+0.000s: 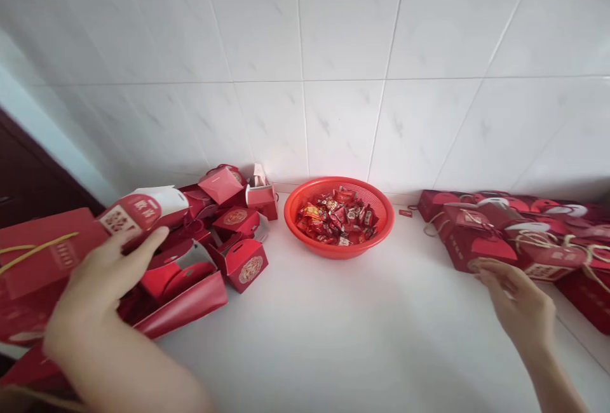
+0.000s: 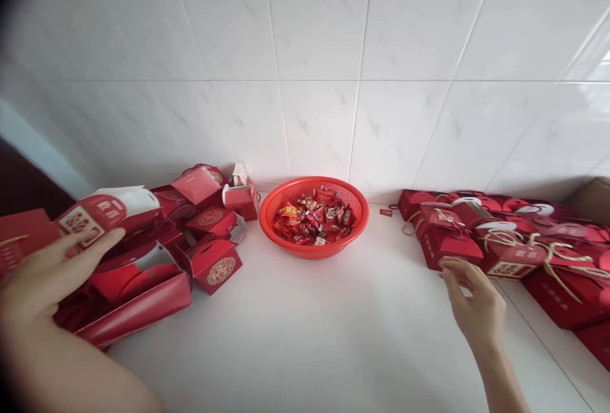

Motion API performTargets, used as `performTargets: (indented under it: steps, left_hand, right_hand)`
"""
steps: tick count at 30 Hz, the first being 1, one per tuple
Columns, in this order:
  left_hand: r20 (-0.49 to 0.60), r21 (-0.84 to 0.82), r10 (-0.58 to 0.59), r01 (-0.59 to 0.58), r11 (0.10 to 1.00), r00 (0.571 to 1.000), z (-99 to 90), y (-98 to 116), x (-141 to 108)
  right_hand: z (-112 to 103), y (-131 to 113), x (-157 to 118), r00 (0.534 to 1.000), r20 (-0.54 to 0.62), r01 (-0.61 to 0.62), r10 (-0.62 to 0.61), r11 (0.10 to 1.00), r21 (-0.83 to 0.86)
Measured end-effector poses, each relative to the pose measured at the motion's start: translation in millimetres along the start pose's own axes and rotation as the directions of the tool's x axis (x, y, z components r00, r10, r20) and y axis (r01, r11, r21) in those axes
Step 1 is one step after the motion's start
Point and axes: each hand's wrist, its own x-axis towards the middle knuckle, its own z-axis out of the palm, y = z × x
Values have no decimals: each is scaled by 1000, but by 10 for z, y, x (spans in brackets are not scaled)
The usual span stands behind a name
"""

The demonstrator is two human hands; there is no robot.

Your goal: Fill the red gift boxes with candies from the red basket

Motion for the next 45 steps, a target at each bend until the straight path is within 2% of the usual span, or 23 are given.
performTargets:
  steps: [2,3,6,9,13,15,19,23,26,27,28,30,31,32,34,36,37,38,40,42,45]
  left_hand:
    - [192,-44,-148,160,986,970,114,14,62]
    - [277,-69,-170,196,978,946,164,67,62]
    - [427,-121,-71,134,984,902,274,345,-31]
    - [532,-127,71,-3,992,844,357,677,-182]
    - [588,-115,273,-255,960,762,438,964,-347]
    - [629,-137,277,-246,959,727,439,999,-392]
    - [738,-233,254,-118,965,625,397,945,-401]
    - [720,-188,325,-278,942,613,463,900,-352]
    - [741,-155,365,-385,910,563,588,934,-345]
    - [756,-157,377,-411,898,535,627,963,-353]
    - [767,-165,392,-434,886,508,660,999,-366]
    - [776,-192,427,-471,861,464,703,1084,-399]
    - [774,-212,447,-482,850,448,713,1125,-415]
    - [770,-232,467,-489,841,436,718,1161,-429]
    - [756,-272,501,-493,827,422,721,1203,-443]
    - [735,-304,528,-489,818,425,725,1194,-434]
    - [725,-312,535,-485,817,433,728,1173,-420]
    - [715,-316,539,-481,817,445,729,1145,-402]
    - [687,-333,553,-472,816,472,720,1088,-363]
    - [642,-395,600,-465,792,477,686,1058,-342]
    - [539,-552,711,-449,703,452,606,1103,-380]
  right_hand:
    - [31,-2,-14,999,10,40,-40,999,-13]
    - [40,-6,-19,999,9,53,-53,998,-25]
    - [42,-18,-27,999,9,54,-54,996,-68]
    - [20,-25,-25,999,21,46,-45,996,-73]
    - [5,-36,-31,998,49,32,-28,997,-72]
    - [13,-46,-42,998,67,21,-16,997,-79]
    - [54,-46,-59,994,105,11,0,995,-98]
    - [157,-54,-91,987,162,32,-22,997,-64]
    - [344,-196,-241,959,260,113,-114,993,18]
    - [437,-283,-336,929,323,167,-178,984,63]
    - [547,-386,-454,880,402,225,-251,968,113]
    - [818,-624,-747,710,584,322,-395,918,230]
    - [978,-745,-908,592,655,381,-470,879,287]
    - [1152,-860,-1069,497,693,444,-522,839,314]
    - [1521,-1053,-1360,395,734,530,-553,790,309]
    - [1871,-1186,-1567,332,783,556,-526,780,288]
    - [2017,-1233,-1628,325,799,549,-507,789,278]
    - [2134,-1270,-1656,344,801,527,-490,807,267]
    - [2256,-1328,-1613,410,774,448,-482,846,289]
    - [2218,-1384,-1449,487,717,332,-499,865,377]
    - [1941,-1486,-1059,558,657,147,-507,840,522]
